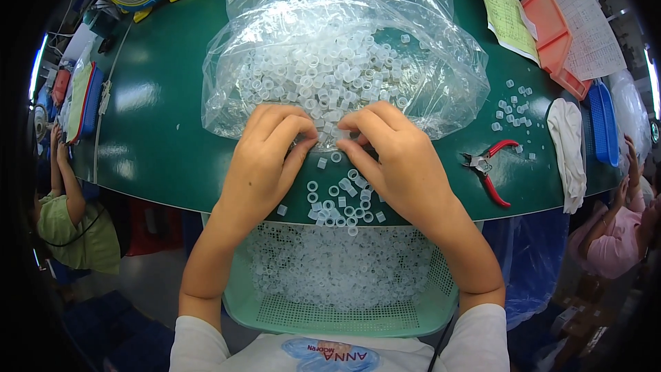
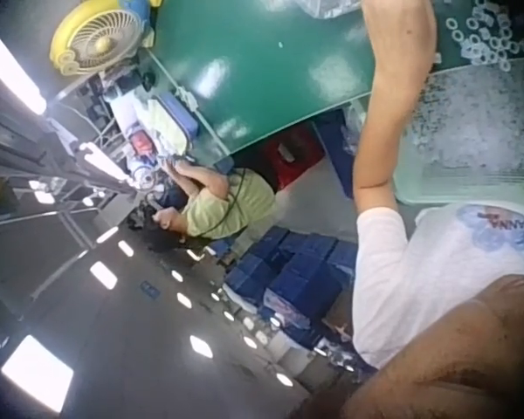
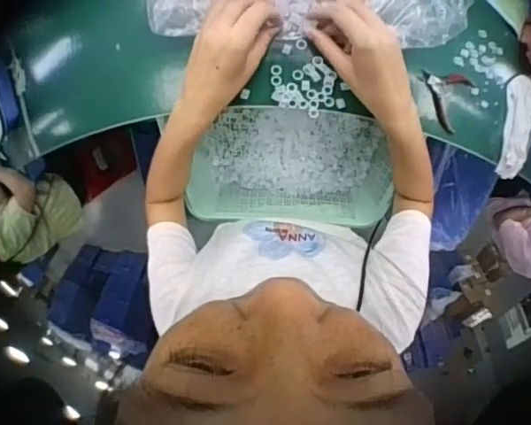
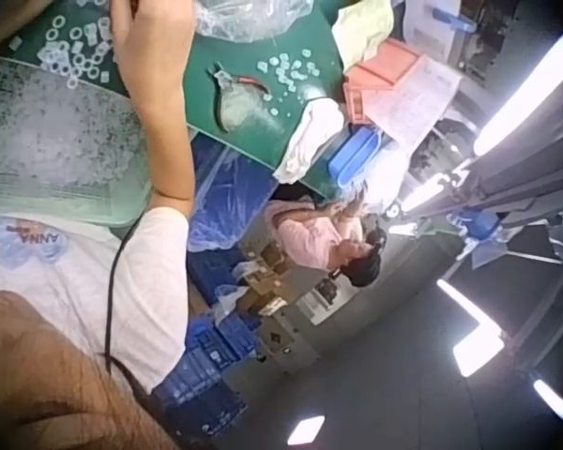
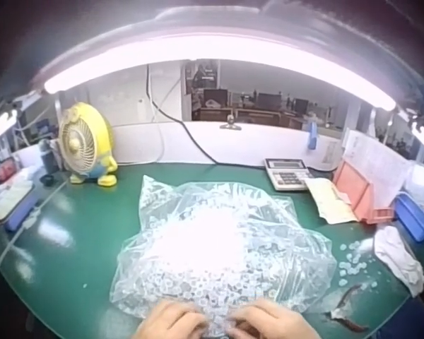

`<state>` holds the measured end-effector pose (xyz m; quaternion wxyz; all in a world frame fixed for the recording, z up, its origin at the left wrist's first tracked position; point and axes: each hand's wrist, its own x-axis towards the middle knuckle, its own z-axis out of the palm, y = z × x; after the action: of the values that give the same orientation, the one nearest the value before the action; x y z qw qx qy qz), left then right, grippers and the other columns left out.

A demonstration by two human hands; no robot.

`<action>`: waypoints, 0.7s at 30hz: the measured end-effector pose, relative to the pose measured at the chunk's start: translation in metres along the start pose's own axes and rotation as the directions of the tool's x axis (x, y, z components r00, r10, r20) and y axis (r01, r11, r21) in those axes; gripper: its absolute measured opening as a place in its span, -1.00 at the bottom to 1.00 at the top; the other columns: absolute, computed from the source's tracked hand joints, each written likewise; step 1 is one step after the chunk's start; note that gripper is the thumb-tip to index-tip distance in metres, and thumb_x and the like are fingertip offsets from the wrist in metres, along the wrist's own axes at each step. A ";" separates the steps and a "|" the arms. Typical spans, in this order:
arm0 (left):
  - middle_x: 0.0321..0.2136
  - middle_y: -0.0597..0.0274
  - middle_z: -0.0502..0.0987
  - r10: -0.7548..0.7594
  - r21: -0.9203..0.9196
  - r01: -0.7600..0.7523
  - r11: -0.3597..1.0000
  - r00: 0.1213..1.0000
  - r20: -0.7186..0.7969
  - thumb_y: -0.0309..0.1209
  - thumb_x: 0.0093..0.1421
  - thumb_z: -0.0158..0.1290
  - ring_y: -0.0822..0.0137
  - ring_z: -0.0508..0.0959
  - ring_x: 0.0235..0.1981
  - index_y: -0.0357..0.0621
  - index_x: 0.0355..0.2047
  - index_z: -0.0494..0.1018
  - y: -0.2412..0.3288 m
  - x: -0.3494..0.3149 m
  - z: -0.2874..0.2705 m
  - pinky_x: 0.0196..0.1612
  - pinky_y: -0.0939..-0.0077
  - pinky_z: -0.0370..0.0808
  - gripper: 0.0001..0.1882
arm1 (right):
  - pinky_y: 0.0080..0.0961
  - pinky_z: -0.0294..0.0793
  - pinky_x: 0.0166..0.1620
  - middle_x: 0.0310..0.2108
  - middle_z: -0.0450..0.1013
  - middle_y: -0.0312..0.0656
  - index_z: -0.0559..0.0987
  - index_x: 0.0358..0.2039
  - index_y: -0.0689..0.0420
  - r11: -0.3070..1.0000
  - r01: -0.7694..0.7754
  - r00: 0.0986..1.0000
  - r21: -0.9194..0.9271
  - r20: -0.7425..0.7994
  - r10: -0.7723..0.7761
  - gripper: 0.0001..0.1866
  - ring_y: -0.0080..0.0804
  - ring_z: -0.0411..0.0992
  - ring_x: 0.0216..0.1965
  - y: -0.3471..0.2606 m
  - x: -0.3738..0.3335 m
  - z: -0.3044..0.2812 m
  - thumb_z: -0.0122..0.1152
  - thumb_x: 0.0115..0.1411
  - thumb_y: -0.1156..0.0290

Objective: The person sorts and inspects small clear plastic rings by hand at a manufacturing workstation.

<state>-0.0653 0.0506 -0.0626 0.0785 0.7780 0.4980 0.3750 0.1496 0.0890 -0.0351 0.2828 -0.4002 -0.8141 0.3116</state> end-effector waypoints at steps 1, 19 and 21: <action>-0.22 0.10 0.51 -0.041 -0.040 0.042 0.998 0.998 0.038 -0.66 0.21 0.21 0.08 0.55 -0.15 -0.21 -0.12 0.52 -0.001 -0.002 -0.001 -0.07 0.30 0.52 -0.76 | -0.44 0.59 -0.25 -0.20 0.53 -0.12 0.61 -0.12 0.23 1.000 -0.001 1.000 0.002 0.002 0.001 -0.82 -0.28 0.61 -0.23 -0.002 -0.003 -0.001 0.34 0.26 0.58; -0.06 0.13 0.51 -0.208 -0.435 0.254 0.864 0.966 0.150 -0.62 0.21 0.26 0.19 0.53 -0.10 -0.19 -0.15 0.56 0.024 0.003 0.002 -0.05 0.38 0.53 -0.79 | -0.32 0.56 -0.20 -0.26 0.52 -0.06 0.61 -0.16 0.22 0.990 0.051 0.993 -0.135 -0.096 -0.064 -0.86 -0.14 0.57 -0.28 0.013 -0.001 -0.005 0.32 0.27 0.55; -0.05 0.13 0.51 -0.166 -0.240 0.184 0.953 0.982 0.093 -0.61 0.20 0.27 0.14 0.49 -0.03 -0.17 -0.14 0.57 0.018 0.002 0.006 -0.01 0.34 0.51 -0.77 | -0.31 0.55 -0.20 -0.25 0.51 -0.04 0.61 -0.18 0.23 0.997 -0.033 0.995 0.063 0.092 0.027 -0.88 -0.13 0.56 -0.28 -0.001 -0.005 -0.008 0.31 0.28 0.54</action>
<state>-0.0481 0.0448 -0.0574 0.2257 0.7278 0.5111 0.3977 0.1580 0.0866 -0.0305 0.2535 -0.3885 -0.8096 0.3597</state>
